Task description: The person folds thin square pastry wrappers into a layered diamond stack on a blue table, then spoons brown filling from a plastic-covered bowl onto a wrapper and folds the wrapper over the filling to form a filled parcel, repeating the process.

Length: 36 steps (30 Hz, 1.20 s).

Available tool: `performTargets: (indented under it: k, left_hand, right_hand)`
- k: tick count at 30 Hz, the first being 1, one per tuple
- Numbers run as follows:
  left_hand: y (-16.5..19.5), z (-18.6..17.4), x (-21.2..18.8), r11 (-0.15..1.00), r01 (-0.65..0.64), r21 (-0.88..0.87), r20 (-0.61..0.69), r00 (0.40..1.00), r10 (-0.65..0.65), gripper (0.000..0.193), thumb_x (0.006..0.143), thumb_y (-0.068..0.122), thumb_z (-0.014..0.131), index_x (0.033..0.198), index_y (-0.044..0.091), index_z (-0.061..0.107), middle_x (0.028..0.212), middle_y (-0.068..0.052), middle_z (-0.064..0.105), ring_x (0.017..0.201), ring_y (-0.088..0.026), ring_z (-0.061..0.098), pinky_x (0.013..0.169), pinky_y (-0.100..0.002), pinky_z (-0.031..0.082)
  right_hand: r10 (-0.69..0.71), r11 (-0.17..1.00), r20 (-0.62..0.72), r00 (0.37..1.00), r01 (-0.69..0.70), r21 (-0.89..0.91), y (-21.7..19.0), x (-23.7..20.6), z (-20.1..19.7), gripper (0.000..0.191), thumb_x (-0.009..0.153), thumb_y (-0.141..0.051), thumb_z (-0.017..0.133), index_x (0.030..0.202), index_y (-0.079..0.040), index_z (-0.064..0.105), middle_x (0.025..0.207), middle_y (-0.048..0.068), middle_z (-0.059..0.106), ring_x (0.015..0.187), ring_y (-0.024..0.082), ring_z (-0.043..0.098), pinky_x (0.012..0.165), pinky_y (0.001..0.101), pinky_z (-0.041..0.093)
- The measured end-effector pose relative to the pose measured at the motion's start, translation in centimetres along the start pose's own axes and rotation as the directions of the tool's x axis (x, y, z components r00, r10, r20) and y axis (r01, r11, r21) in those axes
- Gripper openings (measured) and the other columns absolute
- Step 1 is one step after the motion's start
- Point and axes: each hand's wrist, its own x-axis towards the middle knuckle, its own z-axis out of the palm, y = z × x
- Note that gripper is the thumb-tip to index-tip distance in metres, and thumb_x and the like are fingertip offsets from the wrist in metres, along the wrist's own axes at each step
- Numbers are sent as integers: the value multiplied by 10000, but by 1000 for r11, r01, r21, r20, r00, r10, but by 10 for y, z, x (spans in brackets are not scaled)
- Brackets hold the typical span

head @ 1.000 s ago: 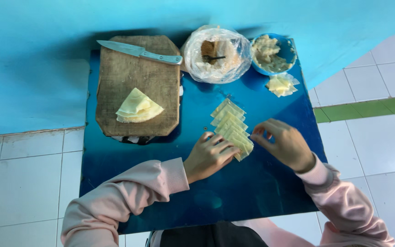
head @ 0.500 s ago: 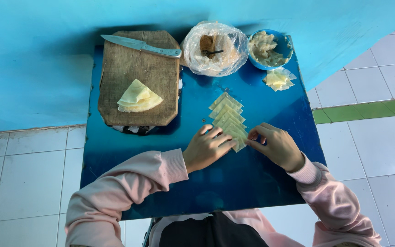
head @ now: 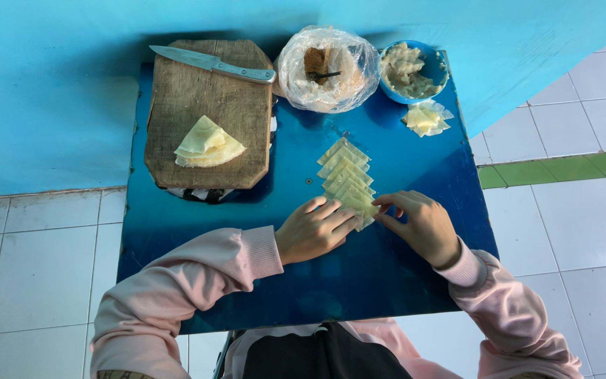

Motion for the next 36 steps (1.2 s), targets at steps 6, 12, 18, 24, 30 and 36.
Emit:
performTargets:
  k: [6,12,18,24,30,36]
  left_hand:
    - [-2,1,-1,1000,-4,1,0,1000,4,319,965,326,704,1218,133,725,1229,19,711,1142,-197,627,1002,-363,429]
    - [-3,5,1,999,-39,33,22,999,38,322,975,315,696,1232,125,725,1203,31,707,1155,-174,619,1013,-343,443]
    - [-6,2,0,993,-79,93,13,997,78,307,979,255,678,1253,125,726,1197,27,711,1146,-168,628,987,-310,450]
    - [-8,-4,0,987,-119,105,-1,993,120,292,988,235,655,1255,136,720,1195,15,707,1139,-178,634,971,-302,455]
    - [-13,-7,1,986,-135,95,-30,990,138,273,988,217,658,1239,134,725,1196,14,710,1120,-167,635,955,-294,454]
    - [-18,-5,2,987,-148,68,-11,989,149,239,988,208,685,1199,108,735,1114,9,722,1073,-170,651,889,-282,468]
  right_hand:
    - [-26,998,-41,999,23,-51,-9,1,-4,226,819,-231,808,1026,-153,762,809,-10,747,680,138,679,619,304,523]
    - [-156,974,-106,982,135,-179,-22,-3,-8,224,832,-250,815,1014,-146,735,798,-37,732,661,123,648,626,311,443]
    - [-312,913,-93,946,272,-303,-23,-1,0,276,835,-253,816,1085,-162,742,839,-41,716,812,147,652,708,320,428]
    - [-322,936,-76,944,306,-173,-17,2,7,274,837,-261,787,1083,-154,730,914,-46,742,860,153,667,785,314,442]
    - [-327,945,-54,944,324,-51,-7,6,7,158,887,-184,749,1033,-127,725,933,-22,739,907,165,691,795,328,487]
    - [-323,946,-60,944,324,11,4,11,13,153,833,-136,770,978,-93,742,982,46,709,874,218,682,764,344,530]
